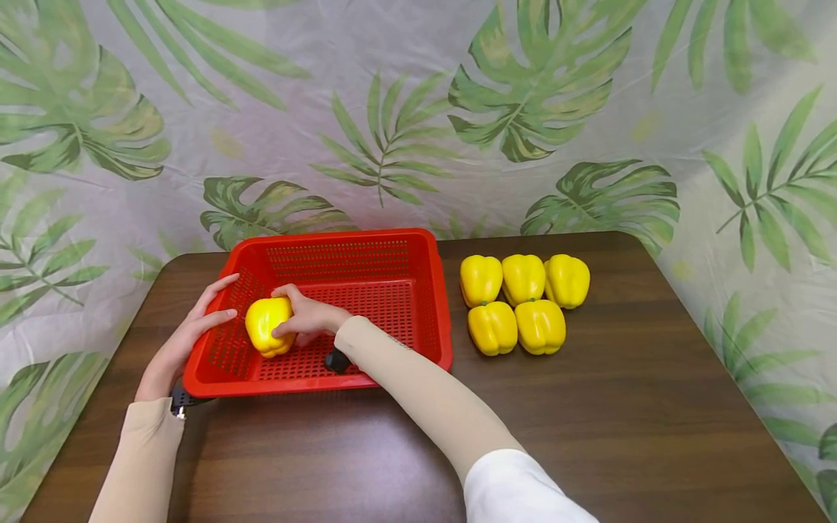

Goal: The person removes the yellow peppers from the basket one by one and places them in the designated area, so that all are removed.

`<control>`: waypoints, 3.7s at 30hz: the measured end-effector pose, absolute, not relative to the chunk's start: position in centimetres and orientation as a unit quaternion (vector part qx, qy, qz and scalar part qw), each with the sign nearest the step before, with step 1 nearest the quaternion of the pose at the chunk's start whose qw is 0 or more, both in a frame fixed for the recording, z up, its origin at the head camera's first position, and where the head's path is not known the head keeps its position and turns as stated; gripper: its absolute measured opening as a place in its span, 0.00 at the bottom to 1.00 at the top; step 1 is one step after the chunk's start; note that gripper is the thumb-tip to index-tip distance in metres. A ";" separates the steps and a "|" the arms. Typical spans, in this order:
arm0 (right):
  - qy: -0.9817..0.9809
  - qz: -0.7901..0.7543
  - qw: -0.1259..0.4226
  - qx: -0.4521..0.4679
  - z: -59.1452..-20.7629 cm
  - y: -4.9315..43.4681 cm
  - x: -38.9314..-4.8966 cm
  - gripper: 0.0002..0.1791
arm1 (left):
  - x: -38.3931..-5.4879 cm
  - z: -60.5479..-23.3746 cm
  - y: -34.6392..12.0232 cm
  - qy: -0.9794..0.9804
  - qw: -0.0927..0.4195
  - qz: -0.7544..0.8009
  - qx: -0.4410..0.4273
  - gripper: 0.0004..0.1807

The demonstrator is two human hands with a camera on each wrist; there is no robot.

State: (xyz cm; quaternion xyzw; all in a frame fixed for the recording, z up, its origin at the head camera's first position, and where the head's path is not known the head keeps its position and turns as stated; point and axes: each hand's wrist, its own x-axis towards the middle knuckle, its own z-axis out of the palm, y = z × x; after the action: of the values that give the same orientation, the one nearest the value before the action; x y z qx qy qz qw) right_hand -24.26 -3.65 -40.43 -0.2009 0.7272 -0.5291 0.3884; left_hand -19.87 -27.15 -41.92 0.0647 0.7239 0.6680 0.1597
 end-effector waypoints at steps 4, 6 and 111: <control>0.724 -0.539 0.382 -0.198 -40.4 -3.5 -24.3 0.37 | -19.9 -41.9 -27.1 0.723 0.162 0.668 0.064 0.34; 0.724 -0.541 0.379 -0.199 -40.3 -3.4 -24.3 0.37 | -19.9 -41.9 -27.1 0.723 0.162 0.668 0.064 0.34; 0.704 -0.645 0.252 -0.156 -34.8 16.6 -23.7 0.37 | -19.7 -41.9 -27.1 0.705 0.166 0.688 0.052 0.33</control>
State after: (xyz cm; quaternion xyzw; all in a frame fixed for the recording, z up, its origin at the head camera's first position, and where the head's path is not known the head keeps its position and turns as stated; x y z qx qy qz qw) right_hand -23.70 16.64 -34.77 -0.1556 0.7042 -0.6452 0.2523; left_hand -19.66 -27.09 -41.88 0.0516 0.7050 0.6876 0.1656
